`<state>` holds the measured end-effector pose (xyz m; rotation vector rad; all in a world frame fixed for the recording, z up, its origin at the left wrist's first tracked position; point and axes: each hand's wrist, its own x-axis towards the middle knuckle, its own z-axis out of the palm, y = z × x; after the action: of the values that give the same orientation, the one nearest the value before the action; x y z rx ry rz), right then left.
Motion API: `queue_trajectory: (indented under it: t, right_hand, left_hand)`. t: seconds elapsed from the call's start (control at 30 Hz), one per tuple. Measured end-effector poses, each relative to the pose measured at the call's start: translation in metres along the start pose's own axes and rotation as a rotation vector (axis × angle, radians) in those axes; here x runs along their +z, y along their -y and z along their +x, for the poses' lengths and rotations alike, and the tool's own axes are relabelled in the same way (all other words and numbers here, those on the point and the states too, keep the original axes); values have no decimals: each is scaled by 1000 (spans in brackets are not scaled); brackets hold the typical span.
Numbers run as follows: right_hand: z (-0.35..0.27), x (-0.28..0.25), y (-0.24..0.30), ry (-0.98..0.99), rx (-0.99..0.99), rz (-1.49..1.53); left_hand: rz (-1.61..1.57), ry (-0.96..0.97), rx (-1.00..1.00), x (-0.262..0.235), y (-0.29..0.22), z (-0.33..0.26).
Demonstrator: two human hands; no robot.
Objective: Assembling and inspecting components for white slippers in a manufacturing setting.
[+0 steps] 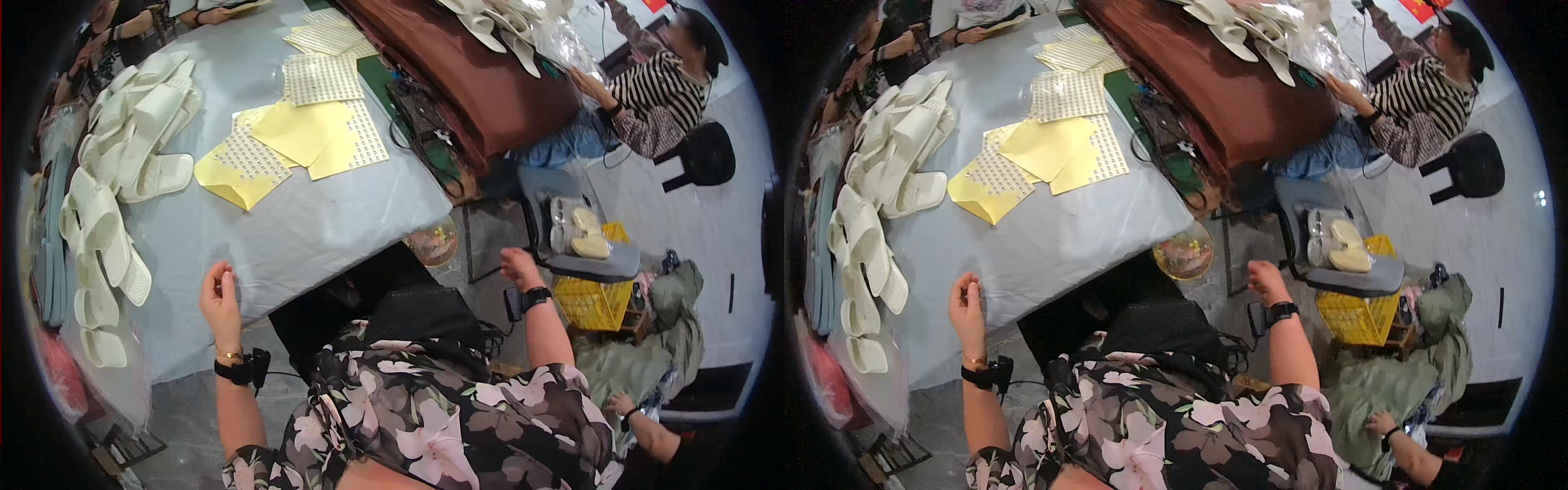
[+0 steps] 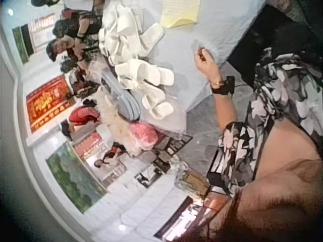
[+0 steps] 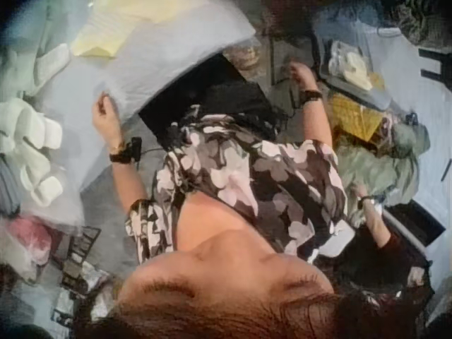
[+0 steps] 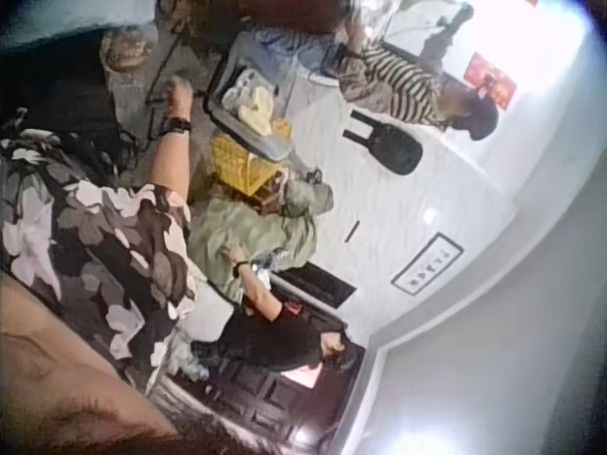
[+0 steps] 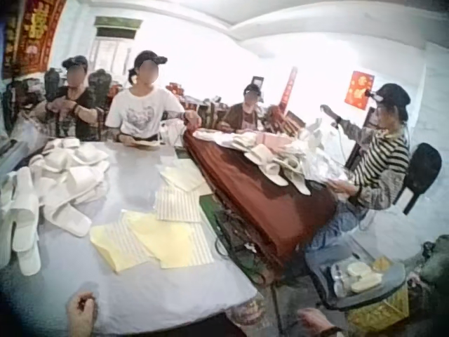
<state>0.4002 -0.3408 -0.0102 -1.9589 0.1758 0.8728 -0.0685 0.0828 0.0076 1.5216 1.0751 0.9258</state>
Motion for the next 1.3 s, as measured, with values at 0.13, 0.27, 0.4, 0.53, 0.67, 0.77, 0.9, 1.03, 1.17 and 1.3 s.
queue_trajectory:
  t: [0.13,0.27,0.4,0.53,0.67,0.77,0.9,1.03,1.17,1.3]
  right_hand:
    - [6,-11,-108,-12,137,-843]
    - [-7,-2,-160,616,-120,-1435]
    - [-35,5,-134,569,141,-1170]
    - [-53,47,-50,500,-21,-1009]
    - [-80,111,38,531,-247,-864]
    - [-105,151,82,588,-388,-806]
    - [-129,189,117,666,-526,-740]
    - [-143,213,134,728,-600,-718]
    - [-150,235,150,770,-651,-714]
    - [-153,243,156,795,-665,-727]
  left_hand:
    - [71,-77,102,6,1,6]
    - [213,-104,116,5,-1,4]
    - [216,-146,239,8,-4,0]
    - [241,-171,194,11,-8,-6]
    - [226,-170,246,11,-13,-8]
    - [152,-154,225,11,-13,-7]
    - [245,-158,321,10,-10,-3]
    - [241,-155,274,12,-8,-9]
    - [249,-144,252,11,-12,-8]
    - [208,-163,255,10,-16,-8]
